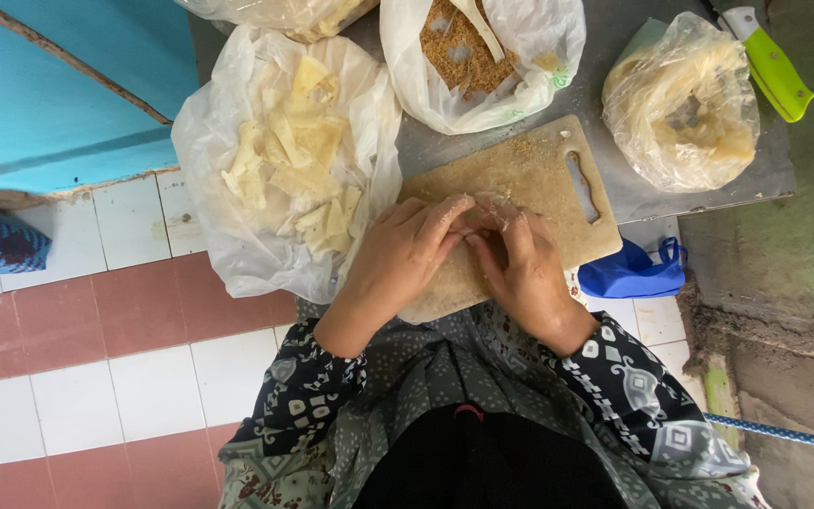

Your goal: The person sits on the floor with a cutting board on their lap and wraps dough squares around a filling. They take dough pieces from a plastic bag, place filling in the center using a spoon, fold and pinch the dough closed, and set the finished wrapped pieces into another bag.

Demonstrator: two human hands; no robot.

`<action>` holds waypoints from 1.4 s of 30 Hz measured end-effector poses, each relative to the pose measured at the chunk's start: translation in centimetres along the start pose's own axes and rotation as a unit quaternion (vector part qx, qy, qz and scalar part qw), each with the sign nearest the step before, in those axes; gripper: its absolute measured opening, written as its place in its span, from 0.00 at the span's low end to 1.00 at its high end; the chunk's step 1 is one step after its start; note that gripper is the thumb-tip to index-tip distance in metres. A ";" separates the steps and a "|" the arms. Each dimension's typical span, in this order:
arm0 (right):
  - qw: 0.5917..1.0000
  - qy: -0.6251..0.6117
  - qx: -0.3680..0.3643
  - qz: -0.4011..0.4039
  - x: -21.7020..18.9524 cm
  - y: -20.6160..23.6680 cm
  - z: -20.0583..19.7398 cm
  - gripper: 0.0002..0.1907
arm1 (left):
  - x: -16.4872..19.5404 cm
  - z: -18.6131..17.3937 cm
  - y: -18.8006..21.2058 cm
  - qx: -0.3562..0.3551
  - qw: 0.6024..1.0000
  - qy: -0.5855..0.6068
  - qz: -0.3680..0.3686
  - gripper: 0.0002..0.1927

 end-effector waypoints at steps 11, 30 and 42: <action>1.000 0.014 0.000 -0.018 -0.1 -0.9 -0.1 0.34 | -0.3 0.0 -0.9 -0.015 0.998 -0.057 -0.026 0.20; 0.973 0.223 0.028 -0.047 -1.4 -0.6 -0.7 0.35 | 0.7 -0.5 -2.3 -0.003 0.995 -0.096 -0.026 0.37; 0.965 0.254 -0.011 -0.057 -1.4 -3.1 -0.1 0.36 | -2.0 -5.4 11.0 0.482 0.865 0.100 -0.097 0.30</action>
Point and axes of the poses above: each hand's wrist, its own y-axis away from the middle knuckle, its own z-axis out of the palm, x = y × z, the point moved 8 cm from there along -y, towards the middle knuckle, and after that the axes turned 13 degrees about -x, right-handed, at the moved point
